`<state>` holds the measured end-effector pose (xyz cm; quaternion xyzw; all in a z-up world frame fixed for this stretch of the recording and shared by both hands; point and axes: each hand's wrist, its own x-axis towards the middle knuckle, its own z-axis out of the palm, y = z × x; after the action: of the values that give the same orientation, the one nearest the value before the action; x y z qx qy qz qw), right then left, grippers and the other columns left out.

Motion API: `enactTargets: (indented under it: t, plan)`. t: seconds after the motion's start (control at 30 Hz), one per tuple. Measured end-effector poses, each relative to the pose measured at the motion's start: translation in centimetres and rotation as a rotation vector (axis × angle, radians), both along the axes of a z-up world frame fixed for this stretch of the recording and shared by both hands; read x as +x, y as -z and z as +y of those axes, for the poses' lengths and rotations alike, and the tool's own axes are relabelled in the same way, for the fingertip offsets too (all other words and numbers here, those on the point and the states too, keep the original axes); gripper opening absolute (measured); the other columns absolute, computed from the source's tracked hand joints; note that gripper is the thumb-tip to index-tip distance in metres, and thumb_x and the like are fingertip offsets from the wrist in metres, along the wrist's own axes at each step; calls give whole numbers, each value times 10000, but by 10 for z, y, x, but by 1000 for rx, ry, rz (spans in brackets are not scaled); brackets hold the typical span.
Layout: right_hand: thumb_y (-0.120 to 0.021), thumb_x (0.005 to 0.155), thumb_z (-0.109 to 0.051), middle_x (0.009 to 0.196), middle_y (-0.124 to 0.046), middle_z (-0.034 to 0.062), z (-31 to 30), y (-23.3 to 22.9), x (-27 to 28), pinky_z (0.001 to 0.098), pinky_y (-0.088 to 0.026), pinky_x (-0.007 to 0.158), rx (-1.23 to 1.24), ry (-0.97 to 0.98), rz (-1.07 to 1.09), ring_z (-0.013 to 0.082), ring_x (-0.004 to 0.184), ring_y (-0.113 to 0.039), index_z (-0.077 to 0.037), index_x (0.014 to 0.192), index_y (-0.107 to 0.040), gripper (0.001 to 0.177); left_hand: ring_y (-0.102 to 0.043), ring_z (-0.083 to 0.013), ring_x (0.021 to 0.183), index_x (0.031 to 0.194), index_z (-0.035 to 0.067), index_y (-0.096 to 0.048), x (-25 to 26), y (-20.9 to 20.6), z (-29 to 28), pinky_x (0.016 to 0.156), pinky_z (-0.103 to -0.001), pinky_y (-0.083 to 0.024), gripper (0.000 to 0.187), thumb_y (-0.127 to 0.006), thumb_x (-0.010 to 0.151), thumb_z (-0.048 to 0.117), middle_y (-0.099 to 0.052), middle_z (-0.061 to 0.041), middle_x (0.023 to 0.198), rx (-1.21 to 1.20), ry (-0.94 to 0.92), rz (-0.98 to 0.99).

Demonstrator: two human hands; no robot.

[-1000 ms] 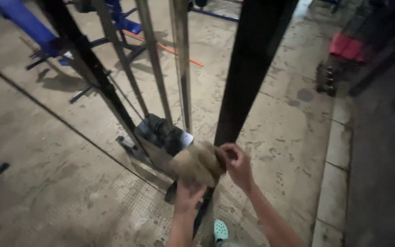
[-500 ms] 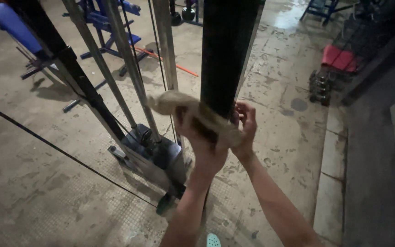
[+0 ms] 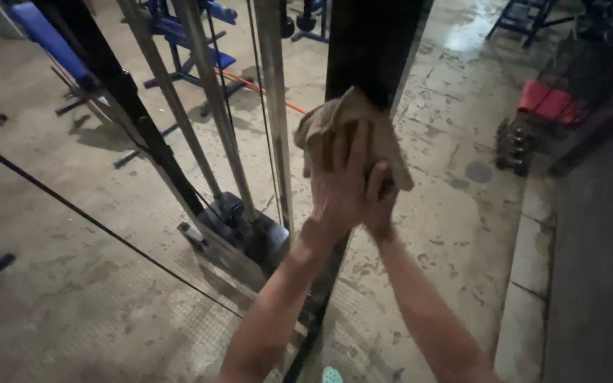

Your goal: Cleaning and wiping down parts of a cable machine in a gym using a cloth.

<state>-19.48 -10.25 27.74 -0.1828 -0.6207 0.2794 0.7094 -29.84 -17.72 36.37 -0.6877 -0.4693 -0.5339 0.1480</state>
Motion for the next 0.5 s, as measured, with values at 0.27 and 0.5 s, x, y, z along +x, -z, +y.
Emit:
enactTargets:
  t: [0.27,0.5]
  plan:
    - [-392,1200,-447,1586,-477,80,-22,-98,-14,316,-449,1216,148,98,-11,181,1442,-504,-52,1647,-310,602,-379,-456,1443,1582,105,-376,-9,-122,-5,1265,-576,-239,592,-521,1119,444,-443,-212,1549,267,47,27]
    - [-343,1161,-544,893,-444,-20,-20,-103,-19,255,-364,698,20,-35,168,75,737,-385,-12,1628,-373,709,-615,-356,805,1221,138,-654,-6,-182,25,820,-536,-432,345,-611,1017,413,-673,-151,933,201,173,46]
